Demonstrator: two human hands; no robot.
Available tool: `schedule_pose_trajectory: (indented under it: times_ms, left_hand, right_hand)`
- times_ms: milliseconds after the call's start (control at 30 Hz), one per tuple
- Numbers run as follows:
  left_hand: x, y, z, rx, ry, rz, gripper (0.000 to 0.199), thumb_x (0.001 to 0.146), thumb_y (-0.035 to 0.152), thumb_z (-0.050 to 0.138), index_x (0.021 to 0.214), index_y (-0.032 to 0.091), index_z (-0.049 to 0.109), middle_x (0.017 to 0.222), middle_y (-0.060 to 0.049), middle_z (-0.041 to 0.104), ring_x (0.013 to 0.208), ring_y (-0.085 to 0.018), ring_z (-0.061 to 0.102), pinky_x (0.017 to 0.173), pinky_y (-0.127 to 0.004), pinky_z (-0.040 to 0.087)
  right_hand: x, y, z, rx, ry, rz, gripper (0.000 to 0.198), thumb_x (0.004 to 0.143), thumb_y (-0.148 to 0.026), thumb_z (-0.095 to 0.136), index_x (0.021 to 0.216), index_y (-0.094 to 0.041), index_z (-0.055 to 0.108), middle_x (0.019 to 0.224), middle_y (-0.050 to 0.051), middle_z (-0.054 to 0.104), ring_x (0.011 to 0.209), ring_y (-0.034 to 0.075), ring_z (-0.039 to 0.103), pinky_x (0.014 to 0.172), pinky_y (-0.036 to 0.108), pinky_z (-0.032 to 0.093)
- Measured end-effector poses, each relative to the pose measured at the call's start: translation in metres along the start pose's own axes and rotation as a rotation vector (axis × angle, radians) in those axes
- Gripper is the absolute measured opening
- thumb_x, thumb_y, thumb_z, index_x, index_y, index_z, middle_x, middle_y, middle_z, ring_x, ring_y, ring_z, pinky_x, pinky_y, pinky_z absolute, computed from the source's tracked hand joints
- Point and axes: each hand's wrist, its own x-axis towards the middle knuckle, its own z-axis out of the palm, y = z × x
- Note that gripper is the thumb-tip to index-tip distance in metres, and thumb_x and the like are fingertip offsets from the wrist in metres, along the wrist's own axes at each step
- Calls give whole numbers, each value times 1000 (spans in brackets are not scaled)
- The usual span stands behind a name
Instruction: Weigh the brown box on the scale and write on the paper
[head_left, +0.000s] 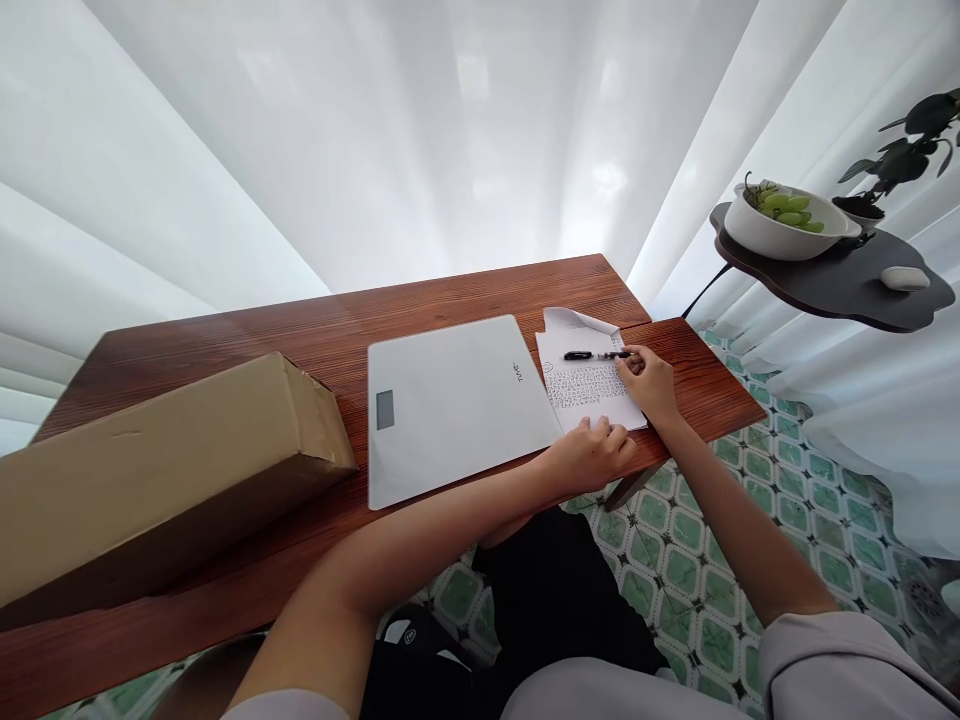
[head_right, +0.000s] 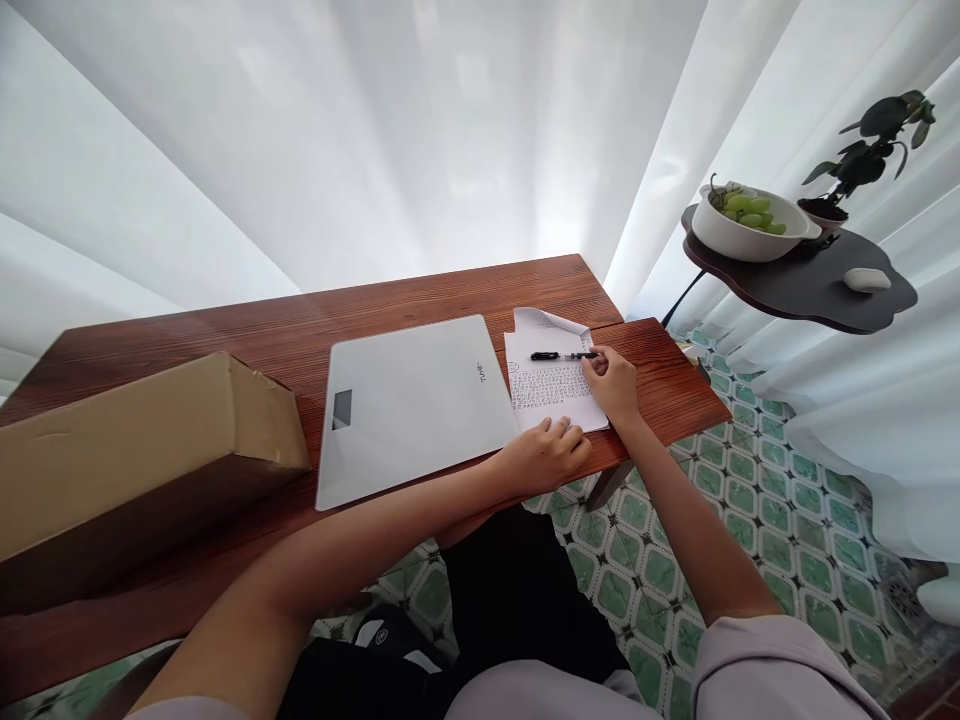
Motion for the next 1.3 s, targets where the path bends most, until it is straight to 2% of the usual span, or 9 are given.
schedule_pose_trajectory:
  times_ms: [167,433,533,667,800,967,1133,1300]
  left_hand:
    - [0,-1,3,7,4,7,33,103,19,24,102,12,57,97,-11,59,86,-24,58,67,-36,42]
    - [-1,6,4,119,80,11,29,103,14,29,115,11,56,107,-13,62,87,-20,58,69,-33,41]
    - [-11,9,-2,157,122,52,28,103,12,30,111,13,57,107,-11,63,92,-21,58,73,-33,41]
    - [-40,13,-16,153,162,50,27,103,11,30,109,14,57,101,-8,62,93,-20,57,80,-33,40]
    - [-79,17,-33,90,148,-74,24,103,13,34,108,13,57,103,-9,60,98,-21,55,86,-35,39]
    - [-124,21,-57,26,141,-263,26,102,15,37,116,14,58,111,-9,63,106,-22,53,94,-37,39]
    - [-162,22,-92,-344,175,-581,18,97,18,49,105,18,64,112,-4,68,109,-19,56,94,-36,41]
    - [-200,22,-120,-556,307,-611,13,98,25,54,101,20,66,105,0,70,106,-17,59,93,-33,39]
  right_hand:
    - [2,4,2,-35,-31,-46,30,91,-41,52,107,-19,64,70,2,61,67,21,56,73,34,44]
    - [5,8,3,-64,-16,-28,29,94,-45,40,101,-21,55,85,10,67,77,26,60,70,33,40]
    - [7,10,3,-74,-18,-23,33,94,-48,38,103,-20,54,84,10,67,76,26,59,69,34,39]
    - [10,14,2,-87,-31,-11,36,92,-50,39,104,-20,54,81,9,65,73,25,58,71,35,40]
    - [13,18,0,-92,-39,12,35,88,-50,42,102,-21,56,82,8,65,75,25,58,74,37,42]
    - [16,20,-2,-98,-24,45,31,85,-49,43,95,-22,55,93,12,67,87,28,61,82,41,44]
    - [20,18,-5,-133,-3,124,21,86,-46,41,82,-26,47,95,16,66,91,30,60,85,43,43]
    - [21,14,-8,-180,-13,165,16,86,-38,40,79,-27,48,94,13,66,92,30,59,86,43,40]
